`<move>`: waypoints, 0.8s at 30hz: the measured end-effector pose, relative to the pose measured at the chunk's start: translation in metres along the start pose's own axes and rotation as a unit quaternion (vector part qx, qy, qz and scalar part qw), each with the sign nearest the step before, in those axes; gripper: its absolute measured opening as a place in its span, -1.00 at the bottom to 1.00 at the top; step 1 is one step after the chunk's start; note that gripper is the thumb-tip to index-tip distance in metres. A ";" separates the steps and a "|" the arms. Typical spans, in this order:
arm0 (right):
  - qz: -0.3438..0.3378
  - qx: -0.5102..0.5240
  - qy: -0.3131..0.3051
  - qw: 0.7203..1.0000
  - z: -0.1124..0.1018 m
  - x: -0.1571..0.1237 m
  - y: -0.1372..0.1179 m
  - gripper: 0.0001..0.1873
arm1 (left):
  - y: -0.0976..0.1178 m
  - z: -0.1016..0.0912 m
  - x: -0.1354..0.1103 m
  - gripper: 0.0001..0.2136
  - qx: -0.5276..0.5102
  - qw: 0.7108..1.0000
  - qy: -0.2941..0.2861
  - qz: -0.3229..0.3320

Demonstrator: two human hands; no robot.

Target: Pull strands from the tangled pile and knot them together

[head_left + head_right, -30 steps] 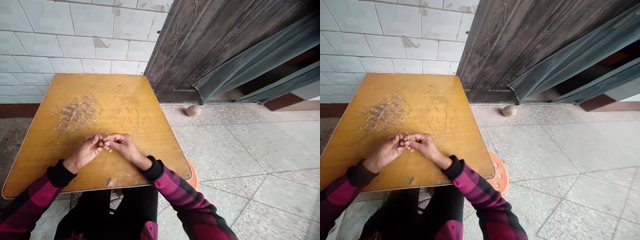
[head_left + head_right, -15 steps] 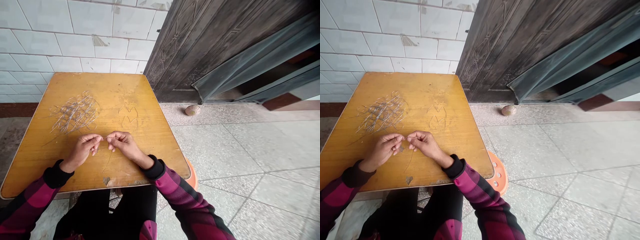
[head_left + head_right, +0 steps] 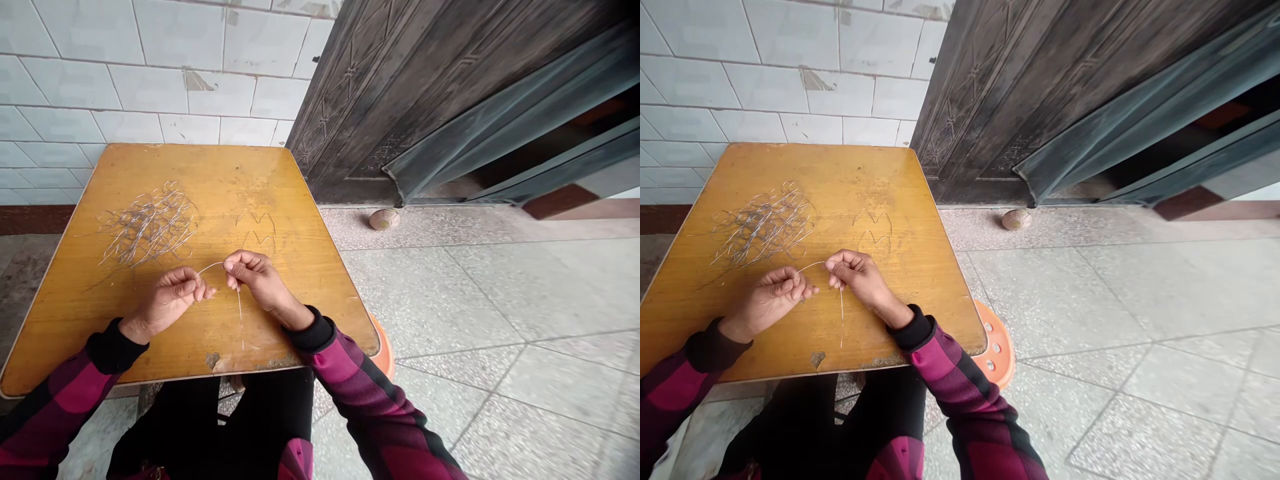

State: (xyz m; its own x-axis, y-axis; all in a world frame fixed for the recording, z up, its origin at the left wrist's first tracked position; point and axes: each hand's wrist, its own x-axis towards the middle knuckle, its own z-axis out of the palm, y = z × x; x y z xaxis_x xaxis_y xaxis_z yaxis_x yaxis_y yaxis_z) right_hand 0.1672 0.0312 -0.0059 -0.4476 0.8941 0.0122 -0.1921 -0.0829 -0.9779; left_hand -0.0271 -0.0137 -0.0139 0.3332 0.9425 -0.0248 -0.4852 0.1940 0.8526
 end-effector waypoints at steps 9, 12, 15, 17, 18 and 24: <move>-0.032 -0.102 -0.010 0.994 -0.008 -0.001 -0.002 -0.74 | 0.009 -0.001 0.000 -0.76 0.152 0.982 0.093 -0.069; -0.018 -0.066 -0.028 0.997 -0.005 -0.001 0.001 -0.74 | 0.007 0.004 0.001 -0.75 0.162 0.979 0.110 -0.057; 0.067 0.022 -0.047 0.996 -0.003 0.001 0.006 -0.78 | 0.003 0.006 0.002 -0.75 0.173 0.978 0.116 -0.030; 0.119 0.068 -0.057 0.989 -0.003 0.004 0.009 -0.82 | 0.001 0.006 0.002 -0.75 0.174 0.977 0.121 -0.020; 0.136 0.081 -0.062 0.986 -0.004 0.004 0.010 -0.83 | 0.001 0.006 0.001 -0.75 0.169 0.978 0.123 -0.020; 0.106 0.047 -0.044 0.992 -0.009 0.005 0.003 -0.82 | 0.005 -0.002 0.001 -0.78 0.064 0.990 0.057 -0.114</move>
State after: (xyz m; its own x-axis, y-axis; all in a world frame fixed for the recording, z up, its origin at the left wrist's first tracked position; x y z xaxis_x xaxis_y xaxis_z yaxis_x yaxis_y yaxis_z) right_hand 0.1720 0.0388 -0.0108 -0.5600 0.8109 -0.1701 -0.1642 -0.3099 -0.9365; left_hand -0.0314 -0.0115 -0.0105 0.3254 0.9044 -0.2759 -0.2985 0.3751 0.8776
